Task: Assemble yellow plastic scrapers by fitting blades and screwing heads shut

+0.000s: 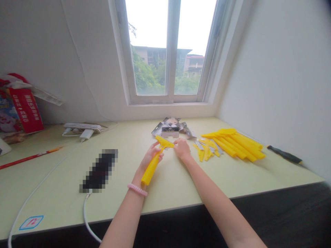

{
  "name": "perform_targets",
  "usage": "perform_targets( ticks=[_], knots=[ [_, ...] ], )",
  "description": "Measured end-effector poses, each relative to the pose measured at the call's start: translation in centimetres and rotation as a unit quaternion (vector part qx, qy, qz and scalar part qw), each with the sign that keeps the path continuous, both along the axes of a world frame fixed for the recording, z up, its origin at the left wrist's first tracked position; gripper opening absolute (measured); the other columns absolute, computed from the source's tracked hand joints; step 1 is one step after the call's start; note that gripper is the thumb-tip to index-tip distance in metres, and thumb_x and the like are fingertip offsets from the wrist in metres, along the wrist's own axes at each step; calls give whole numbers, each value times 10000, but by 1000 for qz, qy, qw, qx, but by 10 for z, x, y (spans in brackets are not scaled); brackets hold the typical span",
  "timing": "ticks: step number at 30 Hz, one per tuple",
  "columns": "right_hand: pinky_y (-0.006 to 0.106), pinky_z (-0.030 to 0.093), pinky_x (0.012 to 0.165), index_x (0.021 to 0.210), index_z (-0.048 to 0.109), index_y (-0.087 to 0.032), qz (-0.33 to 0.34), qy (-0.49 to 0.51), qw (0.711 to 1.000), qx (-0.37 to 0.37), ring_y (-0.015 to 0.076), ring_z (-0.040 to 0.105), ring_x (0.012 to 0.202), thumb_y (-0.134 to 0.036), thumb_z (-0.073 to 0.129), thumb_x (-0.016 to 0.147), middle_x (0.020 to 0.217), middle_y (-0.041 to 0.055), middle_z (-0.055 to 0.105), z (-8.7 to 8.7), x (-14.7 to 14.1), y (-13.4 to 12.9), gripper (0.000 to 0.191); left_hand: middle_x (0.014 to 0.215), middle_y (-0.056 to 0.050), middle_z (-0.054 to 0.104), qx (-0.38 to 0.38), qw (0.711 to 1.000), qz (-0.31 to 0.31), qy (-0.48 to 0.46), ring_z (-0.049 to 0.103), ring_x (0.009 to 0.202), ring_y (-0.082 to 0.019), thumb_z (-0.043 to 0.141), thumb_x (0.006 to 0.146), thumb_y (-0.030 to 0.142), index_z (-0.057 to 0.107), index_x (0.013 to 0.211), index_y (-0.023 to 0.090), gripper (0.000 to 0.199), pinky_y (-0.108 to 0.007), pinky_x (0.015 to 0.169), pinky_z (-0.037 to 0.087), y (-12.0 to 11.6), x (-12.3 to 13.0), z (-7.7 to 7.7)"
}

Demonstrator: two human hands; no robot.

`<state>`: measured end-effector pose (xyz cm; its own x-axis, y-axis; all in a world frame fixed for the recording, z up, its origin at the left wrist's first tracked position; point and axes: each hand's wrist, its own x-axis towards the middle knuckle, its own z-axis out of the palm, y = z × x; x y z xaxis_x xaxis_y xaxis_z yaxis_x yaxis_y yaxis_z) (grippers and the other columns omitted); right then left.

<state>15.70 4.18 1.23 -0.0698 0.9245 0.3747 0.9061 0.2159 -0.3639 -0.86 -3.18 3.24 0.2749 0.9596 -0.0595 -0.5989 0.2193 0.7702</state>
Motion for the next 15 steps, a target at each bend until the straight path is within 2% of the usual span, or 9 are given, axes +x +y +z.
perform_targets(
  ticks=[8, 15],
  knots=[
    [267, 370, 777, 820, 671, -143, 2, -57, 998, -2, 211, 506, 922, -119, 417, 793, 914, 113, 614, 2, -4, -2, 257, 843, -51, 588, 1, 1000, 5, 4, 480, 486, -30, 533, 698, 83, 357, 1218, 202, 561, -117, 451, 381, -2, 0, 2],
    [318, 363, 796, 890, 607, -98, 3, -105, 994, 7, 244, 489, 931, -30, 375, 758, 970, 172, 587, -7, -9, 2, 276, 842, -38, 582, -1, 1000, 21, 3, 486, 495, -29, 540, 706, 91, 395, 1187, 202, 515, -115, 452, 390, -3, 1, 2]
  ],
)
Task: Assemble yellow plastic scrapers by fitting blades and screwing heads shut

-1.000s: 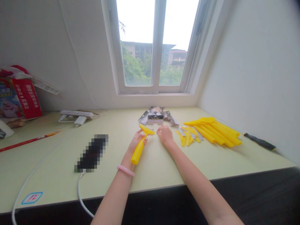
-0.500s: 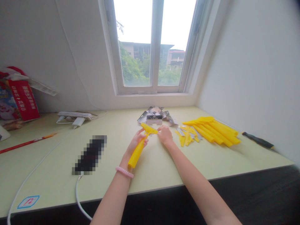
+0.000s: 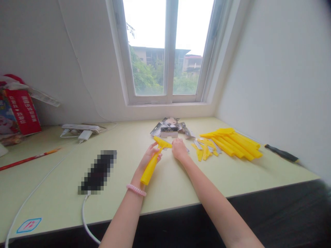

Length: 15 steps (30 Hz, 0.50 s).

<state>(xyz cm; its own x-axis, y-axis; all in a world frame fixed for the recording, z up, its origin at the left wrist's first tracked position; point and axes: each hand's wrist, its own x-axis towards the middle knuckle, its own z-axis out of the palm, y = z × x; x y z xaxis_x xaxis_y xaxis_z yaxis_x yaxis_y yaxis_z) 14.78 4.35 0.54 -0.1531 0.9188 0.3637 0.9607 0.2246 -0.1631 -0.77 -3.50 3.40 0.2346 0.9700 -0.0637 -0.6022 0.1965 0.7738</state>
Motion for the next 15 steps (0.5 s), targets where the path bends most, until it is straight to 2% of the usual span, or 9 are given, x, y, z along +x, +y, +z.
perform_targets(
  ticks=[2, 5, 8, 11, 13, 15],
  knots=[
    [333, 367, 806, 849, 592, -105, 8, 41, 999, 16, 242, 502, 914, -30, 376, 757, 943, 173, 595, 0, 1, 1, 247, 828, -27, 576, -4, 1000, 4, -3, 486, 493, -28, 545, 701, 86, 401, 1185, 205, 519, -117, 454, 393, 0, 0, 0],
    [326, 406, 757, 800, 552, -144, 41, 198, 979, 20, 207, 545, 820, -89, 372, 786, 850, 122, 618, 6, 7, 1, 188, 832, -37, 586, -7, 1000, 9, 12, 489, 493, -32, 540, 702, 83, 386, 1202, 198, 536, -124, 459, 397, 1, 0, -1],
    [289, 445, 627, 780, 516, -178, 106, 380, 918, -32, 154, 568, 639, -187, 423, 782, 714, 35, 615, 14, 14, -5, 94, 842, -59, 601, -3, 999, 15, 30, 488, 486, -36, 536, 703, 81, 369, 1228, 185, 560, -136, 464, 401, 3, -1, -3],
    [268, 456, 577, 754, 528, -179, 173, 477, 860, -61, 123, 556, 563, -249, 524, 720, 670, -1, 596, 20, 18, -14, 78, 801, -52, 598, 6, 999, 16, 39, 481, 473, -38, 543, 699, 81, 387, 1231, 175, 562, -143, 461, 397, 5, -1, -5],
    [264, 462, 573, 762, 553, -174, 208, 502, 837, -63, 123, 561, 585, -264, 575, 681, 700, 3, 599, 23, 18, -18, 124, 789, -50, 595, 9, 999, 14, 44, 479, 470, -38, 544, 699, 80, 398, 1228, 171, 556, -144, 458, 393, 6, -2, -6],
    [263, 461, 571, 760, 582, -174, 233, 501, 830, -71, 126, 563, 603, -267, 585, 671, 710, 7, 605, 24, 17, -21, 129, 804, -56, 597, 11, 999, 14, 46, 480, 470, -37, 539, 701, 80, 397, 1226, 168, 551, -143, 457, 391, 6, -2, -7]
  ],
)
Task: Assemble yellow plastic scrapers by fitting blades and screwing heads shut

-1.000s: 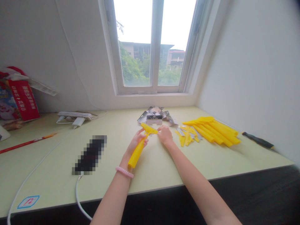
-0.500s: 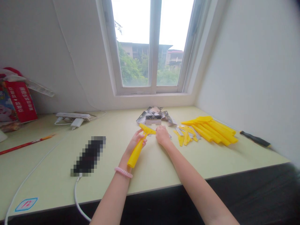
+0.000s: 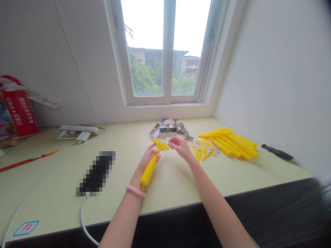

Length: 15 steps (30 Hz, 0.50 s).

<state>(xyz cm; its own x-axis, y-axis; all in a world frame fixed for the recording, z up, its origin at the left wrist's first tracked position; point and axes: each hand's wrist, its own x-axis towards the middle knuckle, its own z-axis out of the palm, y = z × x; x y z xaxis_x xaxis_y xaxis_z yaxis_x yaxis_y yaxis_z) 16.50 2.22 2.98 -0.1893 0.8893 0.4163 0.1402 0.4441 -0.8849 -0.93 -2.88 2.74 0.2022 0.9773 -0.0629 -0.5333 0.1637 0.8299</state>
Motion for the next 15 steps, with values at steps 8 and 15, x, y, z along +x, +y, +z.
perform_targets(
  ticks=[8, 15],
  knots=[
    [283, 448, 644, 674, 650, -184, -22, -67, 997, 13, 157, 571, 702, -264, 590, 670, 735, 25, 632, -3, -6, 0, 100, 794, -46, 593, -6, 1000, 5, 2, 476, 465, -35, 538, 707, 88, 382, 1221, 185, 546, -135, 446, 381, -1, 1, 2],
    [292, 429, 664, 679, 669, -185, -29, -68, 997, 4, 171, 570, 733, -285, 614, 659, 754, 34, 642, -7, -7, 3, 116, 803, -35, 584, -5, 1000, -7, -12, 477, 471, -24, 522, 718, 76, 391, 1201, 189, 513, -119, 448, 386, -4, 2, 5]
  ],
)
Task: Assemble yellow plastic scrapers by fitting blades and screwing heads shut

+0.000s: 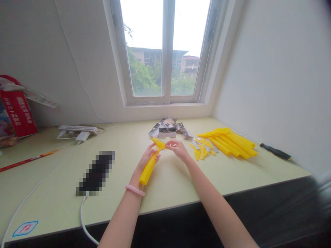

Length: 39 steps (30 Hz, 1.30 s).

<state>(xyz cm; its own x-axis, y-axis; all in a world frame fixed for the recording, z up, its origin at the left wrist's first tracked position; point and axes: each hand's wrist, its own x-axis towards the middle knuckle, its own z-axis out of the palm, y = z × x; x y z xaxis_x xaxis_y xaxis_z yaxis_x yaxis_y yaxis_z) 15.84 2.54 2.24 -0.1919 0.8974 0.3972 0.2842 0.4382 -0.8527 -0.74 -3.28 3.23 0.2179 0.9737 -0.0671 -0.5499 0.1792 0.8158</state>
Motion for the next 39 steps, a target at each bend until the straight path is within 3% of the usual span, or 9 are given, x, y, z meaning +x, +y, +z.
perform_targets(
  ticks=[11, 18, 22, 26, 30, 35, 39],
  knots=[
    [288, 415, 654, 667, 654, -173, -3, 59, 997, -43, 148, 554, 659, -320, 648, 615, 690, 16, 650, -1, -1, -3, 156, 793, -27, 583, 7, 1000, -7, -14, 481, 467, -30, 541, 713, 83, 403, 1242, 201, 559, -130, 444, 403, -4, 1, 4],
    [284, 417, 644, 673, 665, -173, -21, 23, 999, -44, 153, 559, 660, -337, 645, 630, 714, 30, 666, 1, -1, -3, 171, 812, -43, 593, -5, 1000, 2, -12, 478, 463, -27, 517, 719, 64, 366, 1281, 192, 596, -122, 436, 404, -4, 1, 4],
    [304, 432, 671, 751, 663, -179, -91, -20, 996, -6, 163, 556, 682, -353, 560, 713, 780, 47, 662, 2, 10, 0, 206, 769, -34, 583, -2, 1000, 11, -23, 480, 459, -35, 501, 726, 66, 352, 1292, 186, 597, -124, 421, 401, -1, -1, 1],
    [363, 379, 836, 769, 665, -180, -206, -186, 957, 88, 213, 525, 865, -256, 534, 710, 849, 69, 625, -2, 40, 4, 162, 816, -53, 595, -16, 999, 14, -37, 472, 456, -21, 505, 718, 53, 363, 1284, 184, 599, -120, 441, 415, 2, -2, -2],
    [389, 341, 867, 789, 671, -193, -269, -282, 918, 68, 244, 487, 916, -312, 610, 658, 874, 80, 580, -9, 64, 4, 187, 851, -66, 600, -26, 999, 21, -37, 475, 457, -22, 526, 707, 61, 394, 1257, 182, 579, -126, 444, 425, 3, -3, -3],
    [409, 332, 826, 640, 672, -187, -302, -344, 888, 29, 280, 477, 908, -297, 631, 660, 804, 118, 561, -17, 65, 3, 120, 856, -63, 597, -42, 998, 45, -31, 483, 454, -26, 527, 698, 57, 370, 1265, 204, 606, -129, 429, 419, 4, -3, -2],
    [393, 362, 755, 563, 625, -183, -335, -320, 886, 30, 274, 496, 835, -271, 637, 649, 733, 119, 568, -18, 63, 3, 123, 874, -63, 596, -50, 997, 47, -27, 481, 456, -24, 531, 698, 61, 381, 1257, 202, 596, -131, 436, 424, 3, -3, -1]
  ],
)
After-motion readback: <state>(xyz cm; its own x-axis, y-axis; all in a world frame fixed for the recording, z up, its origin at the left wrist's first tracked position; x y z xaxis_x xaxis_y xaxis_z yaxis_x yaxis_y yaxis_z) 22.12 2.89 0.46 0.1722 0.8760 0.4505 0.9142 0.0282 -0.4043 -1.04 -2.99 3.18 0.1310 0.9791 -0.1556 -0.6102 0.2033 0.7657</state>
